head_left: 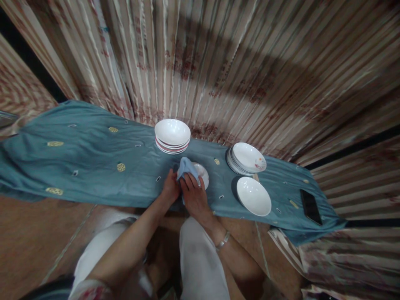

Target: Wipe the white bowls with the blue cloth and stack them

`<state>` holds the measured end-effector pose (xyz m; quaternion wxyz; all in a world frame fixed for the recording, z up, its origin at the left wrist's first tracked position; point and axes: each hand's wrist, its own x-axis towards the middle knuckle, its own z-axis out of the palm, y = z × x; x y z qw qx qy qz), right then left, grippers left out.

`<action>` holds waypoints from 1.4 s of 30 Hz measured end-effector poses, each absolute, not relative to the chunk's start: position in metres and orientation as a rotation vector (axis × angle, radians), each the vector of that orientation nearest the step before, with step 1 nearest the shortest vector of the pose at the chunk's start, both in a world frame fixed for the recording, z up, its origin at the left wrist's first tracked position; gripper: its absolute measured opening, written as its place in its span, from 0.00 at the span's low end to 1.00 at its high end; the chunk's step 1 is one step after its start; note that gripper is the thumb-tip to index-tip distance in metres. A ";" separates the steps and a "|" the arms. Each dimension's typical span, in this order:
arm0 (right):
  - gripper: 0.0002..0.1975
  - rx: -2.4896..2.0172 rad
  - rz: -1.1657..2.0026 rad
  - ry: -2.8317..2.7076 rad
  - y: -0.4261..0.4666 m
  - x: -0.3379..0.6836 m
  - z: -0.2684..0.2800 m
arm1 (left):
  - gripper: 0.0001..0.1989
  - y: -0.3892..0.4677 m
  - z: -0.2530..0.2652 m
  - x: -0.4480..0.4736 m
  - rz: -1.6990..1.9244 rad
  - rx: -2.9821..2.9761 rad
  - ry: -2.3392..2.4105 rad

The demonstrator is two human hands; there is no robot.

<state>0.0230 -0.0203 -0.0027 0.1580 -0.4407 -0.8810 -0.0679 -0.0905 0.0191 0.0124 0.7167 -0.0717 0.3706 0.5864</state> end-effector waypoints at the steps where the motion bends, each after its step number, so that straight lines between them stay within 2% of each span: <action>1: 0.18 -1.242 -0.203 -2.525 -0.015 0.021 -0.001 | 0.23 0.020 0.010 -0.091 1.303 -0.166 0.816; 10: 0.14 -1.300 -0.220 -2.521 0.025 0.010 0.020 | 0.24 0.023 0.007 -0.089 1.348 -0.162 0.763; 18: 0.15 -1.542 -0.008 -2.418 0.048 0.020 0.035 | 0.25 0.022 0.010 -0.090 1.315 -0.145 0.722; 24: 0.18 -1.603 0.123 -2.233 0.048 0.031 0.025 | 0.26 0.020 0.015 -0.090 1.316 -0.135 0.742; 42: 0.21 -1.679 0.137 -1.828 0.017 0.045 -0.008 | 0.26 0.018 0.022 -0.088 1.314 -0.133 0.858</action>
